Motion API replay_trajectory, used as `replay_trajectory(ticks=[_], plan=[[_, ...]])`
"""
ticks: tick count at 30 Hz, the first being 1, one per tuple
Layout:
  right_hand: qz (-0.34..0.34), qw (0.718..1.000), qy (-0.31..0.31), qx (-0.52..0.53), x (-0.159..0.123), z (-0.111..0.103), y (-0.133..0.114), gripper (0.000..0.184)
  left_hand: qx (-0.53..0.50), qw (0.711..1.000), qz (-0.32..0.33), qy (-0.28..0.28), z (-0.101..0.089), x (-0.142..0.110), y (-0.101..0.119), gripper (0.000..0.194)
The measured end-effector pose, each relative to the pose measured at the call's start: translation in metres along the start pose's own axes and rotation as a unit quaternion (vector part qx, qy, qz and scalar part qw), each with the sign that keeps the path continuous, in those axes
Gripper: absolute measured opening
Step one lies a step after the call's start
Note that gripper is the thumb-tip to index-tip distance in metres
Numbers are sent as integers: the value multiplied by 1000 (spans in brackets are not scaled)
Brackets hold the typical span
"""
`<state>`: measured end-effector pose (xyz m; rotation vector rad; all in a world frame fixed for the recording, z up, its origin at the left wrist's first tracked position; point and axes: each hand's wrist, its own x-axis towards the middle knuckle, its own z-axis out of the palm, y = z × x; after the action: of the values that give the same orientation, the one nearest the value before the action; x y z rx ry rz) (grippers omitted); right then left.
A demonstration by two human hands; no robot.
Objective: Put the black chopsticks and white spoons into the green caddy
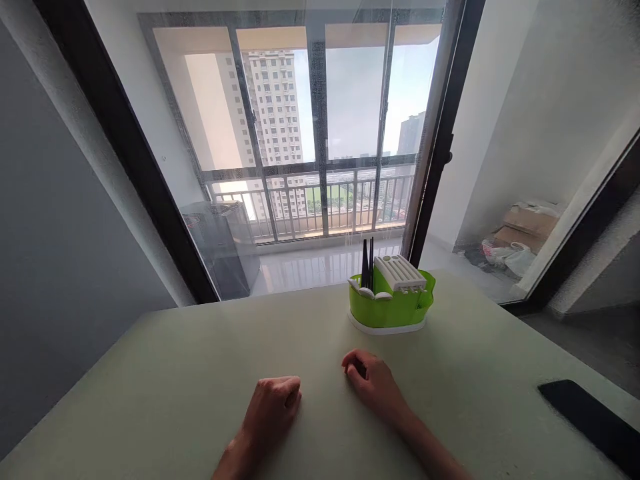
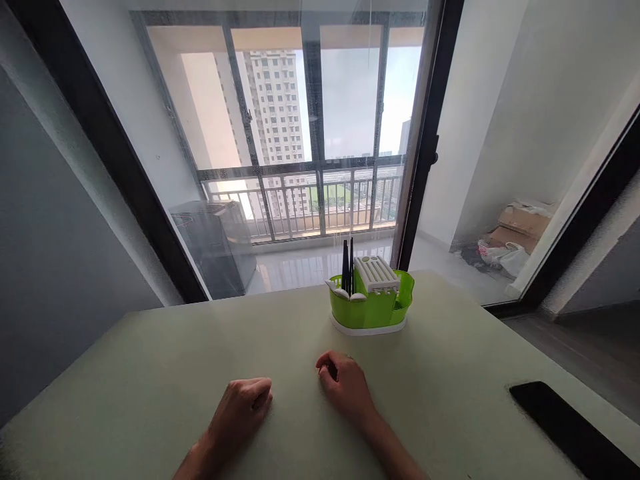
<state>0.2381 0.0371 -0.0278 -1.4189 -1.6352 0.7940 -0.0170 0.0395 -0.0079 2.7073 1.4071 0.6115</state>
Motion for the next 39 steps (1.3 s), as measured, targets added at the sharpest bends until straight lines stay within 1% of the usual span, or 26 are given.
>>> replay_trajectory(ticks=[8,16,31,39], plan=[[5,1000,-1,7,-1,-2,0,24,-2,1000,-3,-12,1,0,0,30],[-1,1000,3,5,-1,-1,0,24,-20,1000,-13,-3,0,0,1,29],[-3,1000,1,-2,-2,-2,-1,23,-33,999,-18,-2,-2,1,3,29],[-9,1000,5,-6,-2,1,1,23,-19,1000,-17,0,-1,0,2,31]])
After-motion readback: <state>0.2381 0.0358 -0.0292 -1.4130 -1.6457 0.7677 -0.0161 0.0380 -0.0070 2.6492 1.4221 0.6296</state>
